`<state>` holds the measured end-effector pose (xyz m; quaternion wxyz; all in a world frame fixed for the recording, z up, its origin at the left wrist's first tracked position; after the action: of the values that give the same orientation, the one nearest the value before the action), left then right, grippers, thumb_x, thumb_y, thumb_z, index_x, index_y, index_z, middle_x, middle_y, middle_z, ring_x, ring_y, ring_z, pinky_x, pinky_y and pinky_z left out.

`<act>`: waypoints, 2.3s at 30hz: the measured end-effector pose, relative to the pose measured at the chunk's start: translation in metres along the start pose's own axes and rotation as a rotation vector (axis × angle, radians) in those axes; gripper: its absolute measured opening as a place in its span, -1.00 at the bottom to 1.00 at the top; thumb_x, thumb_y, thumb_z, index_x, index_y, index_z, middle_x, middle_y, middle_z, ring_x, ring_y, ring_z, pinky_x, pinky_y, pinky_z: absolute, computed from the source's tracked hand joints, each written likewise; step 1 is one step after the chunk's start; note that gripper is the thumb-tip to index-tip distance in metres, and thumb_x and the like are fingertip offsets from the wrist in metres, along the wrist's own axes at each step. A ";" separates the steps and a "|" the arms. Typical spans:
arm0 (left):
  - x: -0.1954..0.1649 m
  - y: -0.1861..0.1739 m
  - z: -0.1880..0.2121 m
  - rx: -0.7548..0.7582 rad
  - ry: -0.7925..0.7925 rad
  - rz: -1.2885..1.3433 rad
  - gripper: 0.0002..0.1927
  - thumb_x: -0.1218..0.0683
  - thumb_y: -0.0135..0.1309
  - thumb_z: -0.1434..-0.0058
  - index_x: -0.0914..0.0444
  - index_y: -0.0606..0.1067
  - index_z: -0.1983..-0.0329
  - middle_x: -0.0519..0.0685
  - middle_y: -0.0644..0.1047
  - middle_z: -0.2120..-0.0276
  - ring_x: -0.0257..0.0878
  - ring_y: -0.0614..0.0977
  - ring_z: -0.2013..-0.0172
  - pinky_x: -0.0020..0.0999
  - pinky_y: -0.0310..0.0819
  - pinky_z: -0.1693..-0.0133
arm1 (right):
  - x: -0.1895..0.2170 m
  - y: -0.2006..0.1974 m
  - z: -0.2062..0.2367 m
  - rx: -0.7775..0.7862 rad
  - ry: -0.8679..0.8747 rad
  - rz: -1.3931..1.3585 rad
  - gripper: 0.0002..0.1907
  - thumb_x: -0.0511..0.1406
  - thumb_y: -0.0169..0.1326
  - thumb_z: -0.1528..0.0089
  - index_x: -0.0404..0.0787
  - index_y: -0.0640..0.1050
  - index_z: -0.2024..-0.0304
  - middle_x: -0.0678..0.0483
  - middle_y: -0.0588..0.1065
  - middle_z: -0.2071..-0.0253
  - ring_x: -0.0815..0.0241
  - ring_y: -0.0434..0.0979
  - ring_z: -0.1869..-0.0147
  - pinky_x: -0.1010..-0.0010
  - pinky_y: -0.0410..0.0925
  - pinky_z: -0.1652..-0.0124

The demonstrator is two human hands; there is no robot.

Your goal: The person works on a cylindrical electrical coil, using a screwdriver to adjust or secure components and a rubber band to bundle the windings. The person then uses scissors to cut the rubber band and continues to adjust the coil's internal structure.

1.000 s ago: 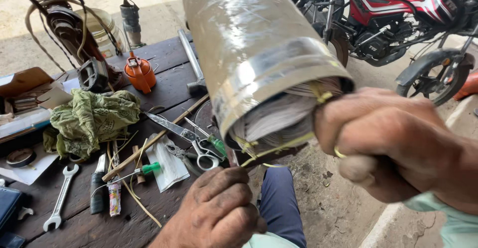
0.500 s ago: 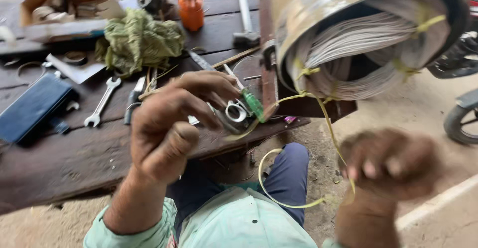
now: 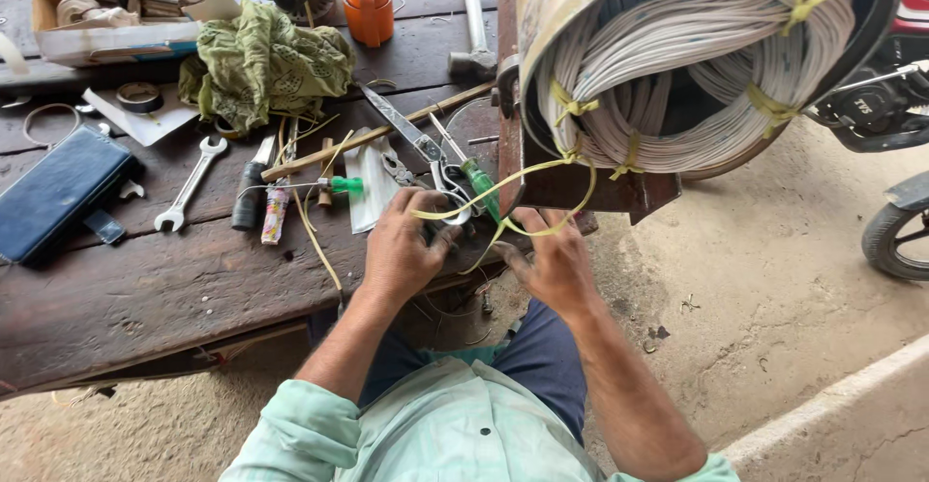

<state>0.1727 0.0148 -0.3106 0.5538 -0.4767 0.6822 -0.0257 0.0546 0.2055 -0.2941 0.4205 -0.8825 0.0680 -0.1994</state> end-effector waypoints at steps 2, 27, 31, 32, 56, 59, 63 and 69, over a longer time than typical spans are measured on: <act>-0.006 0.006 -0.005 0.002 0.034 -0.103 -0.53 0.01 0.39 -0.01 0.18 0.56 0.01 0.07 0.53 0.12 0.06 0.61 0.11 -0.08 0.52 0.16 | -0.012 0.016 -0.004 0.052 0.094 0.122 -0.52 -0.11 0.41 -0.08 -0.37 0.60 0.19 -0.24 0.56 0.24 -0.06 0.61 0.25 0.22 0.51 0.33; -0.033 -0.021 -0.018 -0.209 0.059 0.004 -0.72 0.20 0.25 -0.07 0.24 0.52 0.14 0.02 0.64 0.25 -0.15 0.68 0.25 -0.31 0.56 0.17 | 0.001 0.058 -0.078 0.141 0.056 0.065 -0.65 -0.26 0.11 -0.18 -0.26 0.55 0.00 -0.16 0.52 0.35 -0.13 0.55 0.31 0.04 0.40 0.34; -0.084 -0.060 -0.008 -0.506 0.446 0.289 -0.71 0.19 0.20 -0.30 0.26 0.44 -0.05 0.10 0.57 0.13 -0.09 0.65 0.12 -0.26 0.56 0.09 | -0.007 0.045 -0.059 0.094 0.063 -0.018 -0.63 -0.26 0.12 -0.12 -0.26 0.58 0.04 -0.13 0.56 0.38 -0.10 0.56 0.37 0.07 0.42 0.36; -0.100 -0.069 -0.006 -0.539 0.512 0.256 -0.68 0.15 0.20 -0.29 0.24 0.41 -0.07 0.10 0.57 0.13 -0.10 0.64 0.12 -0.25 0.51 0.07 | -0.011 0.041 -0.053 0.138 0.106 -0.010 -0.69 -0.27 0.10 -0.12 -0.22 0.59 0.09 -0.09 0.58 0.36 -0.08 0.58 0.35 0.10 0.43 0.35; -0.166 -0.088 -0.034 -0.014 0.178 0.703 -0.53 0.27 0.08 -0.37 0.34 0.21 -0.27 0.07 0.59 0.27 -0.36 0.61 0.33 -0.52 0.49 0.33 | -0.071 -0.156 0.152 0.271 0.287 -0.905 -0.51 -0.03 0.46 -0.07 -0.28 0.64 0.25 0.06 0.56 0.47 0.29 0.51 0.51 0.41 0.36 0.57; -0.165 -0.088 -0.029 0.039 0.100 0.841 -0.60 0.24 0.13 -0.37 0.31 0.24 -0.17 0.06 0.61 0.34 -0.38 0.59 0.42 -0.54 0.45 0.42 | -0.056 -0.177 0.157 0.146 0.396 -0.996 -0.43 -0.03 0.45 -0.05 -0.36 0.63 0.16 -0.03 0.51 0.40 0.23 0.44 0.42 0.38 0.31 0.49; -0.176 -0.081 -0.018 0.138 -0.001 0.975 -0.58 0.20 0.19 -0.26 0.29 0.29 -0.11 0.10 0.67 0.31 -0.40 0.68 0.51 -0.51 0.63 0.54 | -0.055 -0.177 0.152 0.110 0.238 -0.842 -0.46 0.01 0.37 -0.14 -0.30 0.65 0.08 0.10 0.48 0.45 0.30 0.36 0.39 0.42 0.26 0.41; -0.188 -0.063 -0.016 0.049 0.079 1.194 -0.39 0.29 0.26 -0.25 0.27 0.13 -0.18 0.10 0.59 0.03 -0.51 0.44 0.53 -0.61 0.32 0.60 | -0.071 -0.137 0.175 0.109 0.308 -0.739 -0.39 0.02 0.34 -0.18 -0.29 0.55 -0.05 0.05 0.49 0.34 0.21 0.42 0.28 0.33 0.34 0.32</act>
<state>0.1870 0.1005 -0.1317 0.4574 0.0032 0.8515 0.2564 0.0554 0.4379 -0.3088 0.3518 -0.7836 -0.2026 -0.4702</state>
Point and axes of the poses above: each hand's wrist, its own z-axis away from the middle knuckle, its own y-axis out of the palm, x = y × z, the point moved 1 cm from there along -z, towards the middle knuckle
